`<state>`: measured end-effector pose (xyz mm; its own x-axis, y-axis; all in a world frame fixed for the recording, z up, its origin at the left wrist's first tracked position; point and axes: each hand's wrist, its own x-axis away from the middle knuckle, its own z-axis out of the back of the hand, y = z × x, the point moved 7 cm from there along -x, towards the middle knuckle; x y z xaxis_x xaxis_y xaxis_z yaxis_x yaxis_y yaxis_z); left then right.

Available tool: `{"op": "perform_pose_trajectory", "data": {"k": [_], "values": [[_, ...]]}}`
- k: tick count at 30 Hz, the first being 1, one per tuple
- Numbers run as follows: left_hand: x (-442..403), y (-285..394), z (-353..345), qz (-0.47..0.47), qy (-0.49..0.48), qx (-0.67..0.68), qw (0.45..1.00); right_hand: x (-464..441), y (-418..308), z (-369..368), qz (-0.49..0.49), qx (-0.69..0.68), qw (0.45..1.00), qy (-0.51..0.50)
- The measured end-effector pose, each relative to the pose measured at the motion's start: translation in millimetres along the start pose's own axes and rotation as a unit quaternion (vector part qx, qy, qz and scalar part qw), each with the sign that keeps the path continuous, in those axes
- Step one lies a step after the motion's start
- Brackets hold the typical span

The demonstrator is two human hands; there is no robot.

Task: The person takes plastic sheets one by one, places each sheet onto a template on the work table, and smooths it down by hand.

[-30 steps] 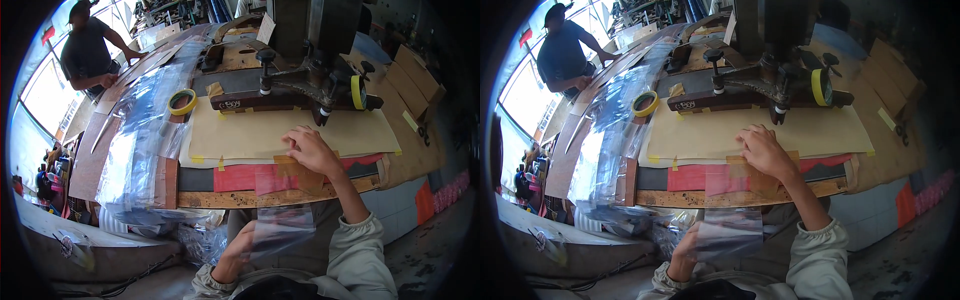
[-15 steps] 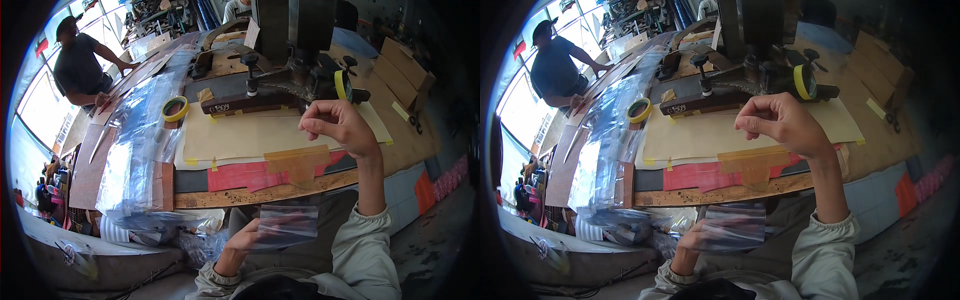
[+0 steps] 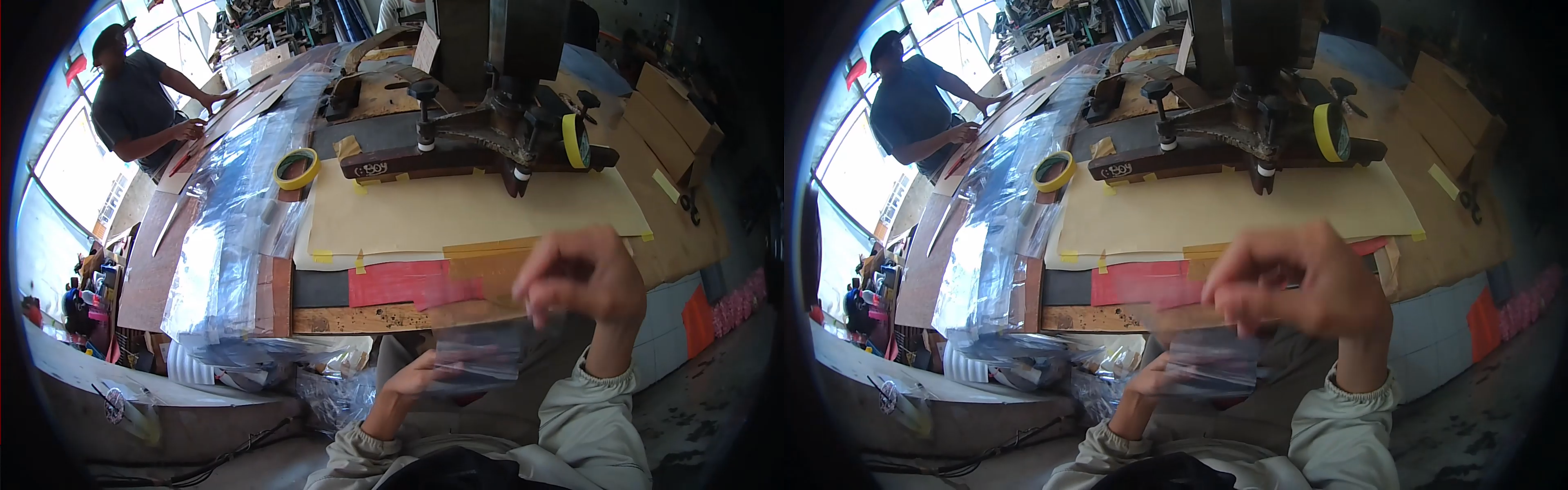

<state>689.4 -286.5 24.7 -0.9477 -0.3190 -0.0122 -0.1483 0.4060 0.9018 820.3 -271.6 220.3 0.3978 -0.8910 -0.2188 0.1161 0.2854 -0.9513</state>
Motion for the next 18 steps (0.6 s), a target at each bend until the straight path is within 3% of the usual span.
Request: {"op": "perform_pose_trajectory", "data": {"k": [2, 4, 6, 7, 8, 9, 10, 12, 14, 18], "values": [[-0.6, -7.5, 5.5, -0.064, -0.054, 0.025, 0.996, 18.2, -11.5, -31.0, 0.118, 0.012, 0.968, -0.222], [2.5, -27.1, 18.3, 0.103, 0.021, -0.014, 0.994, 44.2, -13.1, -53.6, 0.243, -0.026, 0.88, -0.408], [0.0, -18.6, 8.7, 0.026, -0.067, -0.044, 0.996, 38.1, 18.7, -31.3, 0.16, -0.027, 0.955, -0.248], [4.1, -22.2, 7.0, -0.023, -0.107, -0.046, 0.993, 39.2, 40.6, -18.5, 0.027, 0.016, 0.992, -0.124], [7.9, -20.3, 5.1, -0.072, -0.146, -0.049, 0.985, 43.1, 51.9, -18.4, 0.0, 0.091, 0.991, -0.094], [9.6, -11.1, -2.3, -0.117, -0.184, -0.159, 0.963, 45.1, 65.3, -17.6, -0.026, 0.165, 0.984, -0.064], [11.4, 0.2, -10.1, -0.154, -0.216, -0.186, 0.946, 48.0, 77.0, -17.5, -0.051, 0.237, 0.97, -0.035], [16.3, 34.3, -36.4, -0.225, -0.274, -0.235, 0.905, 58.2, 92.7, -35.4, -0.07, 0.208, 0.973, -0.064], [26.6, 36.7, -45.5, -0.22, -0.309, -0.231, 0.896, 65.2, 106.7, -53.7, -0.076, 0.198, 0.972, -0.105], [38.9, 61.4, -71.3, -0.302, -0.371, -0.202, 0.855, 75.8, 177.1, -84.1, -0.316, 0.09, 0.939, -0.101]]}}
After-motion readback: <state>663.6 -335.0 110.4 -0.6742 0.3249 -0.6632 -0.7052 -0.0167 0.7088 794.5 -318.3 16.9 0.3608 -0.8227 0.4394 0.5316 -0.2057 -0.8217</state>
